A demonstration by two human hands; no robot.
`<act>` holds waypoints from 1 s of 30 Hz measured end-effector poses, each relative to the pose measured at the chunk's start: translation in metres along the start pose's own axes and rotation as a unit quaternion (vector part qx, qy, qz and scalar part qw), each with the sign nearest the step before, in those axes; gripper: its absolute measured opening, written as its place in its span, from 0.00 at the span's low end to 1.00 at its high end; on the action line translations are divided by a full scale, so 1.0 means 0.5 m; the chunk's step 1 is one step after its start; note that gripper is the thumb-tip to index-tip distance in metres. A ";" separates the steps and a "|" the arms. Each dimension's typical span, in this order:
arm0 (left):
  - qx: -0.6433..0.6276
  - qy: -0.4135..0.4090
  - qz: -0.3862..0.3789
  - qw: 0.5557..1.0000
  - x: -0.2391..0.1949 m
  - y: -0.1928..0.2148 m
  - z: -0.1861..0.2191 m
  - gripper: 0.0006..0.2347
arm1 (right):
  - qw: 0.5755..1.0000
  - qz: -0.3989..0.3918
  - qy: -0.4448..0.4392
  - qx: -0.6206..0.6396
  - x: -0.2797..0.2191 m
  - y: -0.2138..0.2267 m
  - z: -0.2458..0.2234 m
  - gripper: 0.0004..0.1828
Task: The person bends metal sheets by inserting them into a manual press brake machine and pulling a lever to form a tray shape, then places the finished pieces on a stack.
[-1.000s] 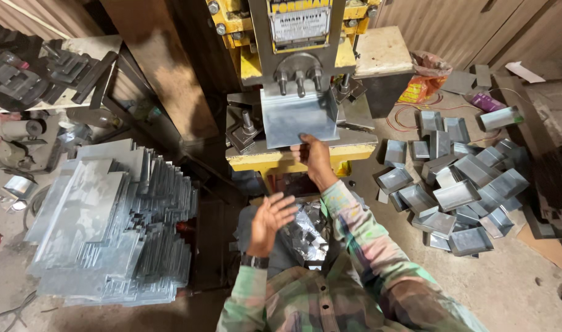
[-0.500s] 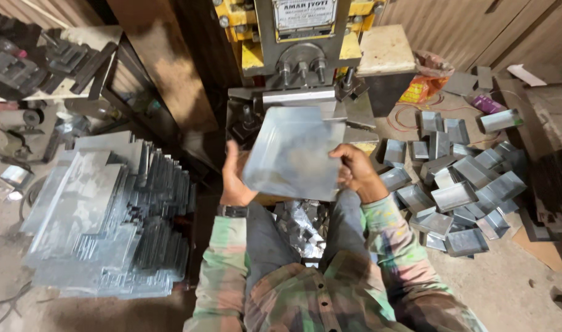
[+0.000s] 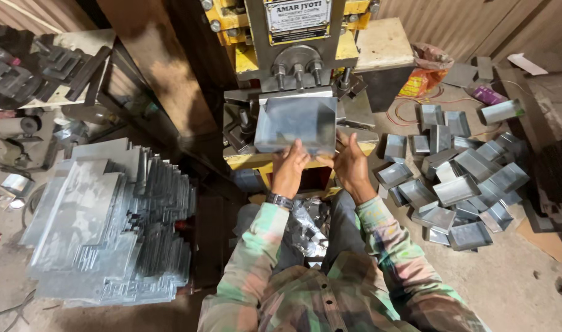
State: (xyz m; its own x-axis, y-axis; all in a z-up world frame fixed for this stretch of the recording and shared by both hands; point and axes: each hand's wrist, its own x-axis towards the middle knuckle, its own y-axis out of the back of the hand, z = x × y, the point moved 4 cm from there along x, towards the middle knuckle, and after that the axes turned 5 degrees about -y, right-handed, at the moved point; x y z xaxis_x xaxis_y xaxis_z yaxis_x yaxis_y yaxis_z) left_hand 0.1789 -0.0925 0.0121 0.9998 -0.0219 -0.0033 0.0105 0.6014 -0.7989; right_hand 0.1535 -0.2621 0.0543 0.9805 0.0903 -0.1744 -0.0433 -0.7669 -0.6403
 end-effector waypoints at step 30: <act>0.341 -0.315 0.176 0.868 0.093 0.132 0.101 0.06 | 0.940 0.198 0.265 -0.085 0.144 0.116 0.030 0.05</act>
State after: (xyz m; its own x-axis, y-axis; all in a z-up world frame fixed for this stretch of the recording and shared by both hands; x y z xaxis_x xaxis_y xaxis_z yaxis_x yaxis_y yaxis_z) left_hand 0.2273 -0.0138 -0.0105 0.7542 0.5701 0.3259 -0.5028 0.8206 -0.2718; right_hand 0.2186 -0.2905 -0.0063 0.8535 -0.5183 0.0528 -0.4375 -0.7681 -0.4675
